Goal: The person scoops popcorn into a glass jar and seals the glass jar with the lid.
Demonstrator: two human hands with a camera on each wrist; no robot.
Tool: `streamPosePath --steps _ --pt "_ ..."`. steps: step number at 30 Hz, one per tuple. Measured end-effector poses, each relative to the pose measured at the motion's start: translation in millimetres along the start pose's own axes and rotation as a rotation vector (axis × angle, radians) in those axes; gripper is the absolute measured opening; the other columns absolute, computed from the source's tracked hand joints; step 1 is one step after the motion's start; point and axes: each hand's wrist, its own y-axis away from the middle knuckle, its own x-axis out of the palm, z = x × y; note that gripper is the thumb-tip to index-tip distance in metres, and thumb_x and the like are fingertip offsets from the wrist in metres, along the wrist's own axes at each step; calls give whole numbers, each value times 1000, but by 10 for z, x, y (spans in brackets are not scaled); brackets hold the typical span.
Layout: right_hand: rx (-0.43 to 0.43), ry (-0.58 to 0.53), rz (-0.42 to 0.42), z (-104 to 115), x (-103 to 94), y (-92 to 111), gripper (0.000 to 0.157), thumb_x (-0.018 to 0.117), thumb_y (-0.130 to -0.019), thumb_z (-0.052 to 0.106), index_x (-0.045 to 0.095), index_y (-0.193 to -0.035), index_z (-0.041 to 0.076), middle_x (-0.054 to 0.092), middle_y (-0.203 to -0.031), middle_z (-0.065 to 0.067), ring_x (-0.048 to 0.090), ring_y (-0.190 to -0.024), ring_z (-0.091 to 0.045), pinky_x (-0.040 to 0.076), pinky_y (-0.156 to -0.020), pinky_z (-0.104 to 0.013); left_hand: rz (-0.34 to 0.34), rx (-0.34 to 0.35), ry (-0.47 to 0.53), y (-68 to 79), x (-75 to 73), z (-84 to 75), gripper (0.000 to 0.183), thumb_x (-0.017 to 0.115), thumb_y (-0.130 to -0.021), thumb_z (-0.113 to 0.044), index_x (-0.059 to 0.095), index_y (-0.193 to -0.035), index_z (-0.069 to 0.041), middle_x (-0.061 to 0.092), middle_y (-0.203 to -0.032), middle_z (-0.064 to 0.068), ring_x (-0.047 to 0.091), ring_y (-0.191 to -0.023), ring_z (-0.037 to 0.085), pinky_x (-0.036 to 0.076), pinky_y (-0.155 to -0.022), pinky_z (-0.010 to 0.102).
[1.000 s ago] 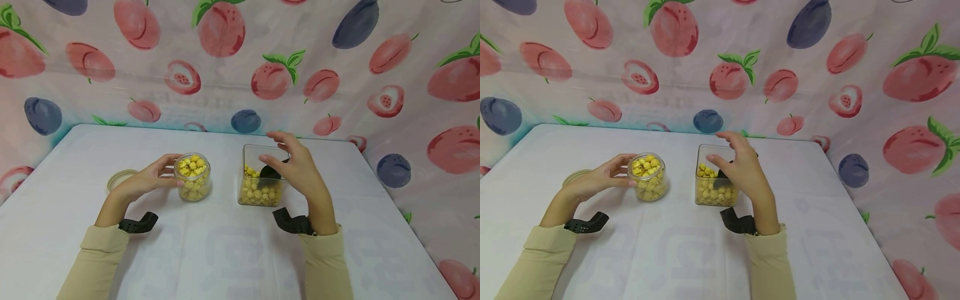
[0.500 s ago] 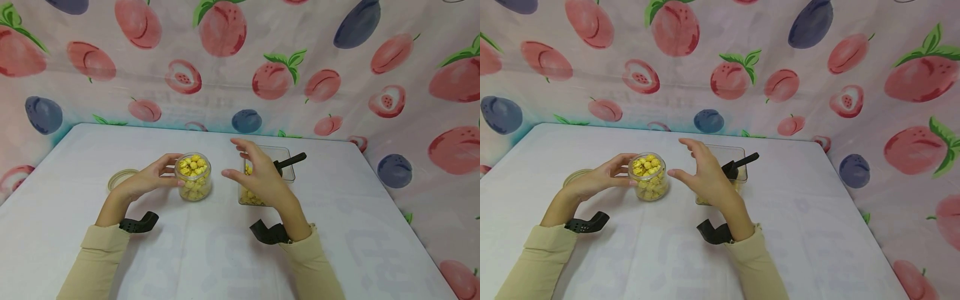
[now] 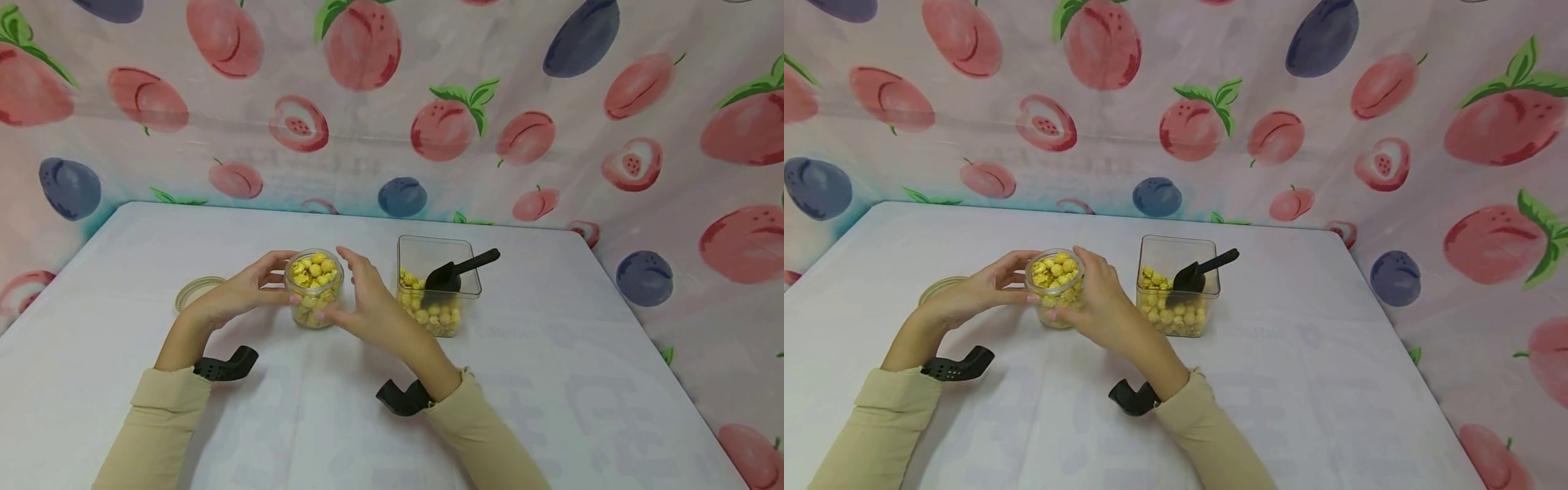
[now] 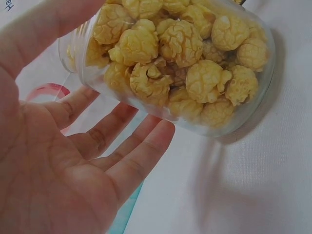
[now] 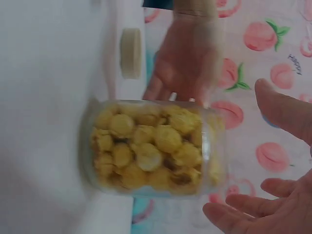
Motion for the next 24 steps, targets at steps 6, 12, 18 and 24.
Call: streamPosePath --steps 6,12,18,24 --pt "67 -36 9 -102 121 -60 99 74 -80 33 7 -149 11 17 -153 -12 19 -141 -26 29 -111 -49 -1 5 -1 5 5 -8 70 67 -85 -20 28 -142 -14 31 -144 11 34 -129 35 27 -104 61" --pt "124 -149 20 -256 230 -139 101 75 -79 30 5 -150 10 19 -151 -14 24 -139 -26 30 -111 -45 1 9 0 1 8 6 69 67 -85 -20 28 -142 -15 32 -144 11 34 -129 34 28 -104 61" --pt "169 -200 16 -385 308 -200 103 76 -77 29 6 -150 10 23 -150 -14 30 -136 -29 33 -109 -45 5 14 3 1 6 15 69 67 -86 -20 28 -142 -15 31 -144 11 34 -129 34 27 -104 61" --pt "196 -243 16 -530 359 -280 100 78 -76 26 10 -149 11 27 -148 -12 33 -134 -32 34 -108 -47 8 17 2 -3 6 19 68 67 -86 -20 29 -142 -15 33 -143 11 35 -129 34 28 -104 60"
